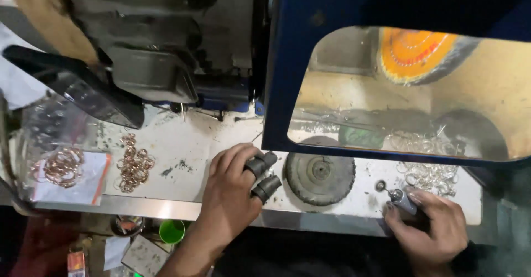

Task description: The person uses a rotary polishing tool to polish small metal rings one at a time. They hold each ring with a finger cot and apply the tool to its surface, then place the finished ring into a pile on the workbench.

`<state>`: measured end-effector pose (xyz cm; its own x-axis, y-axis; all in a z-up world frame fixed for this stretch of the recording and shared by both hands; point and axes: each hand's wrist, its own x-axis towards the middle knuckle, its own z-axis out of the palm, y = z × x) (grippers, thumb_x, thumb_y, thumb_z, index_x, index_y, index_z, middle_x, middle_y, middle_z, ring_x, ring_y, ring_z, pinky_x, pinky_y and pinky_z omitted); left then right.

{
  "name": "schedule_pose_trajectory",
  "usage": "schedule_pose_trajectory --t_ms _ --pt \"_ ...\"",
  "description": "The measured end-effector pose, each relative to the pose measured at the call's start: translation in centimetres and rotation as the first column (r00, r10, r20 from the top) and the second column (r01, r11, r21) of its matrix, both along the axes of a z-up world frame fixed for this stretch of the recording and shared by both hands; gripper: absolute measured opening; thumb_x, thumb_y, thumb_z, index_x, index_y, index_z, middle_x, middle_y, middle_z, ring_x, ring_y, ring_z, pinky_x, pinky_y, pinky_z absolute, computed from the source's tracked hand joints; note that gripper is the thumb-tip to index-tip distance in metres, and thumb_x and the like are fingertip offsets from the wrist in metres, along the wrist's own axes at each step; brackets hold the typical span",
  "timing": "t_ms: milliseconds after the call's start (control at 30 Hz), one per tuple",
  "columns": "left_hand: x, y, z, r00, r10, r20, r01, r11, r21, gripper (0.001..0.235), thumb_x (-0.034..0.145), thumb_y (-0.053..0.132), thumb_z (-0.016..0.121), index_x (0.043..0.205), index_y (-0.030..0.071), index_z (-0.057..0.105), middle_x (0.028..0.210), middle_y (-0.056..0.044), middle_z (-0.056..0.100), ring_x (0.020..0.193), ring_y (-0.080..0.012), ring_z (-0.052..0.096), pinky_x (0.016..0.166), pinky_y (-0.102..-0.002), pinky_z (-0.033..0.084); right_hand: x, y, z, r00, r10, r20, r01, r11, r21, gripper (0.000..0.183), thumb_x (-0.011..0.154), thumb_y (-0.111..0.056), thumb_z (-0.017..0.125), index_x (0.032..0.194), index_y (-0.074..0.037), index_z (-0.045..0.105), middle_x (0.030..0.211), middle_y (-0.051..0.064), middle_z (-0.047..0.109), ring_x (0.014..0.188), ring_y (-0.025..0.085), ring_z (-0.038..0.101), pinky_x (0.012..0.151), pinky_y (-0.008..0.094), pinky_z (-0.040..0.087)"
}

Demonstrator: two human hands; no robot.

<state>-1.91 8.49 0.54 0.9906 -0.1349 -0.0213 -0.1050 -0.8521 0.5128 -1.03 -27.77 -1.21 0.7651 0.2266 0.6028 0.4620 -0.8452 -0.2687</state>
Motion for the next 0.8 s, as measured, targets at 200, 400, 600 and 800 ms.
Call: schedule_pose_trajectory --t_ms 200,400,600,800 --pt "-0.1 -0.7 -1.9 0.987 0.146 0.069 -0.146 0.989 0.003 0.050 0.080 0.034 0.082 0.107 -0.006 0.070 0.135 -0.011 0.057 0.134 -0.0284 0.047 0.114 -0.048 0.038 -0.1 -0.5 0.8 0.999 0.052 0.007 -0.052 0.999 0.002 0.038 0.081 -0.018 0.093 0.100 0.008 0.073 0.102 0.020 0.076 0.092 0.034 0.071 0.090 0.044 0.057" --pt "-0.7 -1.8 -0.6 0.967 0.222 0.121 -0.222 0.975 -0.016 0.071 0.078 0.031 0.083 0.137 0.003 0.056 0.140 -0.012 0.053 0.136 -0.0320 0.045 0.115 -0.049 0.033 -0.1 -0.3 2.1 0.992 0.079 0.099 -0.084 0.995 0.049 0.025 0.076 -0.004 0.089 0.092 0.004 0.072 0.099 0.018 0.077 0.091 0.031 0.074 0.088 0.043 0.059" --pt "-0.8 -2.8 0.7 0.976 0.145 0.165 -0.136 0.988 -0.066 0.061 0.092 0.033 0.068 0.147 0.016 0.051 0.144 -0.015 0.055 0.140 -0.0345 0.043 0.117 -0.051 0.031 0.0 -1.1 1.5 0.984 0.100 0.144 -0.103 0.995 0.013 0.034 0.086 -0.028 0.085 0.092 0.002 0.069 0.097 0.016 0.078 0.089 0.029 0.074 0.081 0.041 0.062" --pt "-1.1 -2.8 0.5 0.983 0.168 0.077 -0.168 0.986 -0.001 0.071 0.073 0.007 0.067 0.142 0.003 0.052 0.150 -0.014 0.048 0.146 -0.0352 0.033 0.123 -0.054 0.021 0.0 -0.7 2.8 0.981 0.145 0.128 -0.155 0.985 0.077 0.027 0.085 -0.014 0.088 0.093 0.004 0.070 0.098 0.017 0.077 0.091 0.031 0.074 0.084 0.043 0.061"
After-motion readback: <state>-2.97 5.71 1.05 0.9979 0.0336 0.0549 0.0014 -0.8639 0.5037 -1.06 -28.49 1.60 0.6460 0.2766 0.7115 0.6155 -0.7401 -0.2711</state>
